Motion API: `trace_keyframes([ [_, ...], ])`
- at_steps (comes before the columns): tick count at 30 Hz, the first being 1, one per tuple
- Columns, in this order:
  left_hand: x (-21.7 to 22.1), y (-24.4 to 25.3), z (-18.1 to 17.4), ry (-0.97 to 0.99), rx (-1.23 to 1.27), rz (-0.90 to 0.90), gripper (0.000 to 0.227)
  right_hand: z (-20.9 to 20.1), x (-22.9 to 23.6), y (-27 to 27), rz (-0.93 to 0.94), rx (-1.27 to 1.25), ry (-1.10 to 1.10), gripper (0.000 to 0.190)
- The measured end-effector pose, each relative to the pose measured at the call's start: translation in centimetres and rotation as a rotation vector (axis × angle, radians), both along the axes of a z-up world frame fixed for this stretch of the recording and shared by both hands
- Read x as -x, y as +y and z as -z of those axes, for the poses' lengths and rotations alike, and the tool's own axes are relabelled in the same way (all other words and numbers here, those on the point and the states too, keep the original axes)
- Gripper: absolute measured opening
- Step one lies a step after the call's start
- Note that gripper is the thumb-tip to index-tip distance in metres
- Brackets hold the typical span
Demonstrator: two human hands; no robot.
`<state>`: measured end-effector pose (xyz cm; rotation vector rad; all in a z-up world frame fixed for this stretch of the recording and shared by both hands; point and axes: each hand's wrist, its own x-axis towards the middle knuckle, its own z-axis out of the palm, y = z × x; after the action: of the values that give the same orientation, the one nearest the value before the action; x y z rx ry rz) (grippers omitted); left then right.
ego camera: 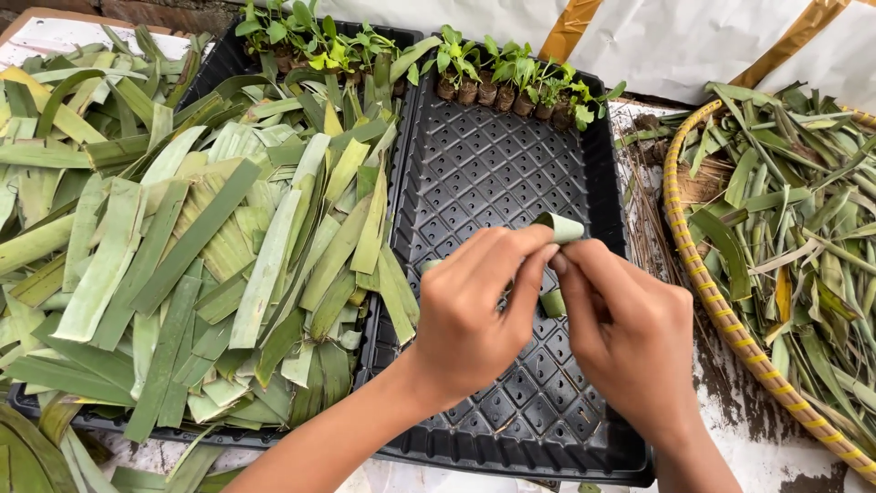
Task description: The person makes small seedling pots by rolling long green leaves into cylinders and securing them with thin sticks.
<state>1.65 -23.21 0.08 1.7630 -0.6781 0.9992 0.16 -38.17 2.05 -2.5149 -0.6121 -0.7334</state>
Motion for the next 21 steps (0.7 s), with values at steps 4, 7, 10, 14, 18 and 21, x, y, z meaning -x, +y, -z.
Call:
trace_keyframes([
  [4, -0.4, 0.9, -0.7, 0.249, 0.129, 0.093, 0.013, -1.6, 0.1, -0.6, -0.07, -0.005, 0.063, 0.009],
  [7, -0.9, 1.6, -1.2, 0.535, 0.241, 0.337, 0.011, -2.7, 0.3, -0.7, -0.097, -0.001, 0.054, 0.004],
  [10, -1.1, 1.9, -1.4, 0.773, 0.451, 0.584, 0.007, -2.9, 0.5, -0.9, -0.109, -0.016, 0.058, 0.005],
  [14, -1.1, 2.0, -1.5, 0.784, 0.479, 0.634, 0.009, -2.5, 0.5, -0.7, -0.146, -0.006, -0.072, 0.004],
  [18, -1.0, 1.9, -1.4, 0.803, 0.537, 0.646, 0.012, -1.7, 0.4, -0.4, -0.165, 0.036, -0.217, 0.007],
  [21, -1.2, 2.2, -1.4, 0.813, 0.53, 0.65, 0.012, -1.1, 0.3, -0.2, -0.134, 0.071, -0.259, 0.009],
])
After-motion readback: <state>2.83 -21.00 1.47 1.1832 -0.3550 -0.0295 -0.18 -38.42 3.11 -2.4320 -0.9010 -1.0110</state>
